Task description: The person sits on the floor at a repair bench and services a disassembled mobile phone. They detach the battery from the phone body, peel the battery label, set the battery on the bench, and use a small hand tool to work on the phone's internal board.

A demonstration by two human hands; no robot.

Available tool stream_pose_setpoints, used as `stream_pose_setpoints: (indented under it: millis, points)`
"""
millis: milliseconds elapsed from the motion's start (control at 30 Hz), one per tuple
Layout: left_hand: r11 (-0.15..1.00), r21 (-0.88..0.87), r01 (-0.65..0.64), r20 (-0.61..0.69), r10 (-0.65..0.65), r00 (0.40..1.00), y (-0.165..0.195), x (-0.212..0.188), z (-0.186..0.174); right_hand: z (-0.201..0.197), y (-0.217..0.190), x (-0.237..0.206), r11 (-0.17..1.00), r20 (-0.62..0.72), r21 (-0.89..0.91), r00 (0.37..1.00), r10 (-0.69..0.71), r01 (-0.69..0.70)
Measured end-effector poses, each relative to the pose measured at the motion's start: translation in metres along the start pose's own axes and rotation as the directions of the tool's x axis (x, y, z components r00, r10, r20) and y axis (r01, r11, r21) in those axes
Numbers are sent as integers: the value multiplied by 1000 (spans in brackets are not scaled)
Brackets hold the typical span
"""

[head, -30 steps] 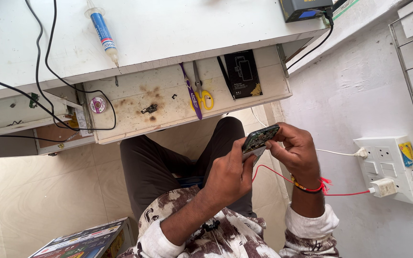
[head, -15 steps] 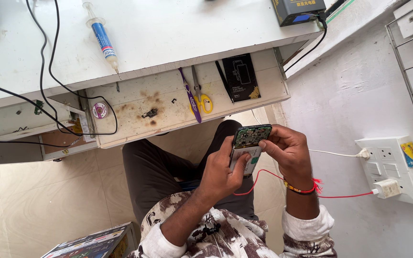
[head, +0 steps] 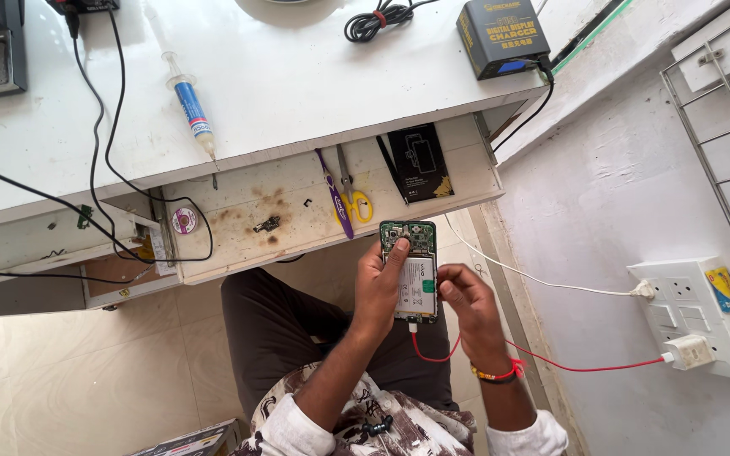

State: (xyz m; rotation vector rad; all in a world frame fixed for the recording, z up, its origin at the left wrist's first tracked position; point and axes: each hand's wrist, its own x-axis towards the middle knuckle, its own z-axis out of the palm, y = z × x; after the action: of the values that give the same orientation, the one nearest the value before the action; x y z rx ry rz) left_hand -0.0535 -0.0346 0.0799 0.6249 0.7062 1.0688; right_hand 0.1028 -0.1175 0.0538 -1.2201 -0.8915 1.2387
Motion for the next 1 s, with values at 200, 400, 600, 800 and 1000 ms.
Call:
stream_pose_setpoints:
  millis: [200,400,600,800,1000]
  points:
    - [999,15,-28,49,27,998,-12,1,4,-9,39,-18,875,160,409,964,211,-259]
    - [1000,-2,-3,124,3,992,-9,-5,12,-23,51,-18,767,358,509,907,223,-390]
    - [985,169,45,128,-68,989,12,-11,24,-18,49,-23,693,471,606,878,83,-391]
    - [974,224,43,89,-64,994,7,-7,25,-4,48,-30,645,443,639,886,137,-419]
    - [989,34,147,182,-151,972,-5,-2,22,-1,58,-34,514,540,710,841,42,-481]
